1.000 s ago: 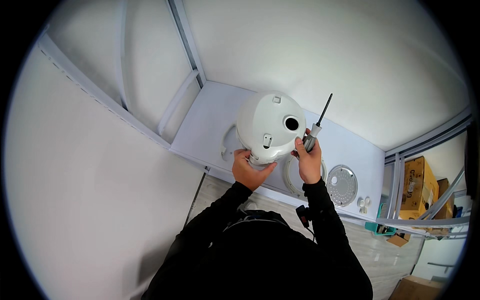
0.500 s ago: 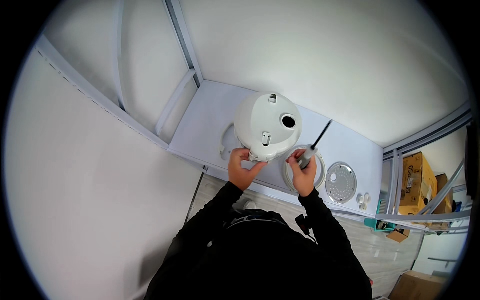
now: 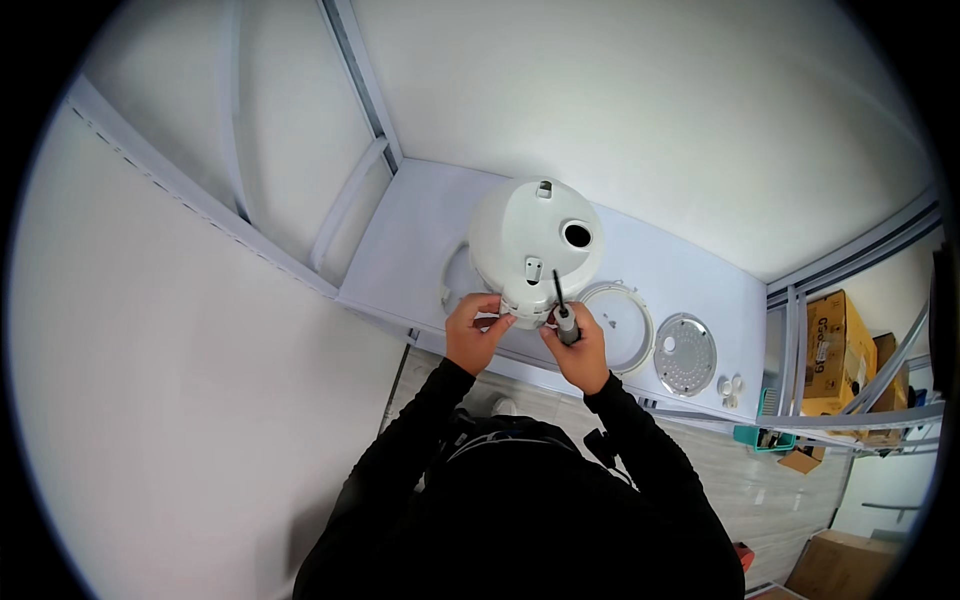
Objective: The person assembles a white cylindrical appliance on a white workbench. They use a screwdriver to tighten screws on a perforated metal plate and the appliance lid, then place the lid on the appliance and continue securing it.
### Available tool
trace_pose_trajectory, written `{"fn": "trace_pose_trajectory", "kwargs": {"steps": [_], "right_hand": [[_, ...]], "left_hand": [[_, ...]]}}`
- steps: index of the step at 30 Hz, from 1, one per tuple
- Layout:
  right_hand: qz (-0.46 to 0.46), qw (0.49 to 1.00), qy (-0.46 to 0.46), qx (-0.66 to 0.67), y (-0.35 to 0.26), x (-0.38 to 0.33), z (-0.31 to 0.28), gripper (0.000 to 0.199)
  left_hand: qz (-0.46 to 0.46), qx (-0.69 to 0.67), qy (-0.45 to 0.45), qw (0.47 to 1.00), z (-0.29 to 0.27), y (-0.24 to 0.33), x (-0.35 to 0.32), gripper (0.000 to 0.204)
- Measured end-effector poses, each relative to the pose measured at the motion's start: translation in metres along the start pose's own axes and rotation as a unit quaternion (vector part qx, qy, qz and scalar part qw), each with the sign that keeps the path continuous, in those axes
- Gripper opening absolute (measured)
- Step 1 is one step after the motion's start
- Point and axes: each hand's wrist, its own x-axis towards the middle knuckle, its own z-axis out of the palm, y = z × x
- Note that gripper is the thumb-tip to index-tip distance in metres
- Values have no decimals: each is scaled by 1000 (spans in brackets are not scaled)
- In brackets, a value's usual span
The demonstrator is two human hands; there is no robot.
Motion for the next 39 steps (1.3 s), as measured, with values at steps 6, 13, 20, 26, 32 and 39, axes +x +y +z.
{"fn": "trace_pose_trajectory", "kwargs": {"steps": [6, 13, 20, 26, 32, 39], "right_hand": [[46, 998, 24, -36, 0, 2, 7, 23], [1, 996, 50, -78, -3, 4, 11, 22], [3, 995, 48, -88, 1, 2, 10, 25], [-84, 994, -10, -63, -16, -1, 8, 27], [-87, 989, -118, -22, -24, 2, 39, 33], [-153, 973, -163, -59, -26, 29, 95, 29]], "left_hand": [[-26, -20, -34, 999, -7, -3, 3, 31], [-17, -20, -39, 999, -6, -8, 5, 31], [-11, 33, -108, 994, -15, -1, 5, 28], [41, 74, -74, 994, -27, 11, 1, 34], [-33, -50, -94, 994, -65, 1, -7, 53], [-142, -155, -117, 971, -123, -16, -2, 55]]}}
